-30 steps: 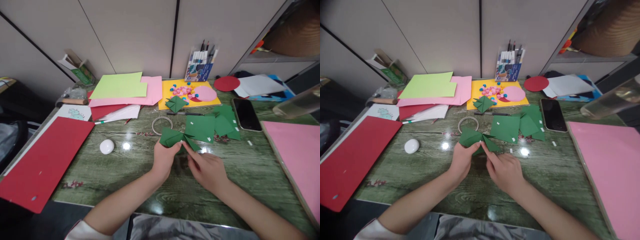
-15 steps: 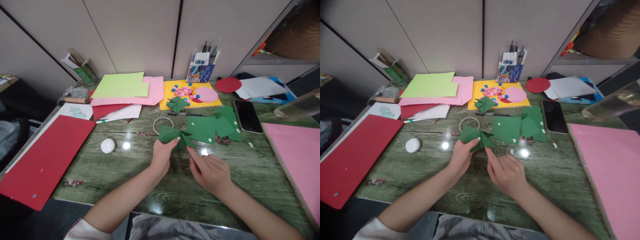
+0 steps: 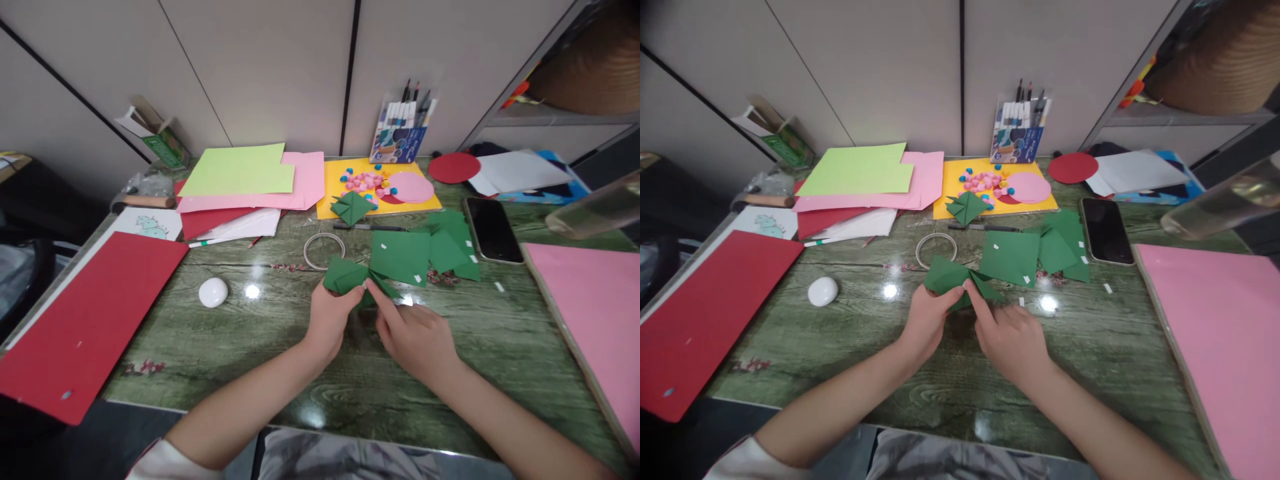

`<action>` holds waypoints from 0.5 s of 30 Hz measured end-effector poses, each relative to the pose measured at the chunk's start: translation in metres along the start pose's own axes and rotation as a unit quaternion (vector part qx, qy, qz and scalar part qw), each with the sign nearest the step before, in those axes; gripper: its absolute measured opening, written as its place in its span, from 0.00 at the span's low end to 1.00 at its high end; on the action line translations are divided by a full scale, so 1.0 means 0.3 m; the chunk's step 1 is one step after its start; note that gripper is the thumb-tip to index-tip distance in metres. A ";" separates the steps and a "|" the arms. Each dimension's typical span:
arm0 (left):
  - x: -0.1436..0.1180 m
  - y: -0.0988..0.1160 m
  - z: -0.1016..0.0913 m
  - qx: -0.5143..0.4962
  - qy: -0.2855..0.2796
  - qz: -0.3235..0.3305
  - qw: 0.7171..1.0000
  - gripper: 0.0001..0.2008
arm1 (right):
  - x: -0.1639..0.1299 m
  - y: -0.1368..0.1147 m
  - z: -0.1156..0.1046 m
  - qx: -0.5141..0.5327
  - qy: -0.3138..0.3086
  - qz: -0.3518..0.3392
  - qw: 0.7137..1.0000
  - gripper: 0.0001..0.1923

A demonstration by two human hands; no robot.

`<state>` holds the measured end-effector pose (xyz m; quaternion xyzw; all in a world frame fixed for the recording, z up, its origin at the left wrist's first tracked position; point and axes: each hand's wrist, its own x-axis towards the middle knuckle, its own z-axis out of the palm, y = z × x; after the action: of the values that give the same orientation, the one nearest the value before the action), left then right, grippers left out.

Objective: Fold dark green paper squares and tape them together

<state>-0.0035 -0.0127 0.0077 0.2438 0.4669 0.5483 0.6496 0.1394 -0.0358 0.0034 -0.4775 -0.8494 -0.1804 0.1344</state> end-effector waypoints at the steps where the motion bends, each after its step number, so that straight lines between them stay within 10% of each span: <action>1: 0.000 -0.005 -0.001 0.009 0.003 0.010 1.000 0.11 | 0.001 -0.003 -0.001 -0.007 0.002 -0.008 1.000 0.25; 15: 0.003 0.011 -0.004 0.005 0.012 0.034 0.999 0.09 | -0.016 -0.007 -0.017 0.140 0.086 -0.079 0.983 0.31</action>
<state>-0.0063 -0.0112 0.0096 0.2563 0.4684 0.5706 0.6239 0.1403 -0.0427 0.0056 -0.3684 -0.8865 -0.1096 0.2577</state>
